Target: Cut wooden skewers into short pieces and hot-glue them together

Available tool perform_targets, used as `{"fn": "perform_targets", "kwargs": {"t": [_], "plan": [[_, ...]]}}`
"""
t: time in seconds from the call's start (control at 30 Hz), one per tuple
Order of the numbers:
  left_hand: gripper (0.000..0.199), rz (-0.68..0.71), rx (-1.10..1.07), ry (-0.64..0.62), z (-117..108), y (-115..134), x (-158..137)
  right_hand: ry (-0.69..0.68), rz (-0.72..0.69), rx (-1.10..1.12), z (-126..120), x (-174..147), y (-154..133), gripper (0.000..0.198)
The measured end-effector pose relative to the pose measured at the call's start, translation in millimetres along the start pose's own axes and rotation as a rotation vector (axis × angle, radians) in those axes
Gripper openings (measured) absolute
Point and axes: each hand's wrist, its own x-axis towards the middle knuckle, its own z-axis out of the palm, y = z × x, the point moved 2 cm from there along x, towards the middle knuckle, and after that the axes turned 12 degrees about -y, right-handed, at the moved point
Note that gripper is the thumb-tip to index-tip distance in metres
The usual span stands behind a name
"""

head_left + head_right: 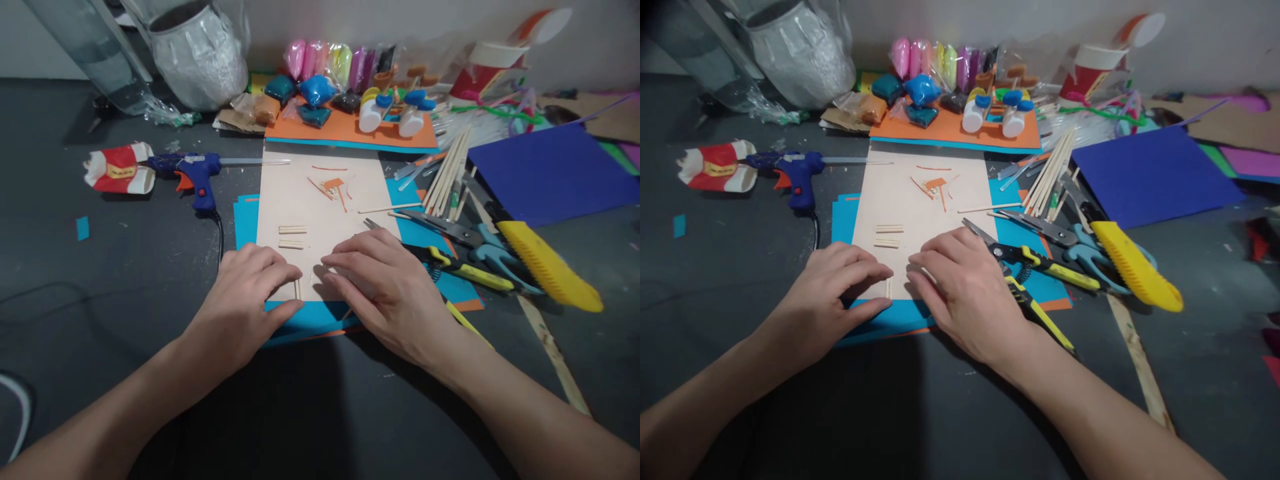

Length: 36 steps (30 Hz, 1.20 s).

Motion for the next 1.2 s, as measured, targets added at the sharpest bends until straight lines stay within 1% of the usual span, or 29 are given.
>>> {"fn": "perform_targets", "kwargs": {"t": [0.2,0.33,0.5,0.57,0.63,0.7,0.77,0.87,0.9,0.93,1.0,1.07,1.13,1.2], "plan": [[0.015,0.010,-0.004,0.037,-0.8,3.7,0.6,-0.003,0.018,0.018,-3.6,-0.8,0.4,0.019],[0.015,0.014,0.000,0.098,-3.8,3.9,0.4,-0.010,0.043,0.025,-5.1,-0.9,2.8,0.017],[0.016,0.032,-0.037,0.132,-9.2,4.9,-0.3,0.020,0.019,-0.005,-7.1,-3.0,5.3,0.016],[0.017,0.019,-0.075,0.188,-14.6,4.7,-1.3,0.044,0.026,0.007,-9.0,-3.8,7.4,0.016],[0.016,0.009,-0.119,0.274,-21.9,4.7,-3.2,0.097,0.052,0.038,-14.8,-3.5,9.8,0.016],[0.016,-0.001,-0.190,0.360,-29.9,5.2,-5.9,0.113,0.094,0.102,-24.6,-0.3,11.1,0.015],[0.018,-0.013,-0.313,0.429,-37.4,6.0,-9.2,0.105,0.142,0.164,-37.8,7.5,9.7,0.015],[0.021,-0.029,-0.525,0.513,-46.7,6.0,-14.9,0.052,0.186,0.225,-53.0,32.5,2.5,0.022],[0.020,-0.033,-0.577,0.546,-49.4,5.1,-16.8,-0.028,0.223,0.232,-53.1,45.0,-0.1,0.024],[0.019,-0.034,-0.615,0.582,-51.9,3.5,-18.6,-0.071,0.231,0.226,-51.4,59.2,-3.3,0.025],[0.018,-0.034,-0.649,0.665,-56.1,-2.2,-21.2,-0.170,0.255,0.212,-40.5,91.9,-9.5,0.023],[0.019,-0.038,-0.646,0.750,-58.4,-10.8,-22.1,-0.276,0.313,0.178,-22.9,126.9,-15.0,0.026],[0.022,-0.052,-0.638,0.808,-57.8,-20.7,-20.4,-0.355,0.370,0.137,-4.3,159.9,-19.9,0.030],[0.021,-0.075,-0.683,0.847,-54.6,-30.0,-17.2,-0.403,0.419,0.097,11.9,187.6,-23.6,0.033]]}}
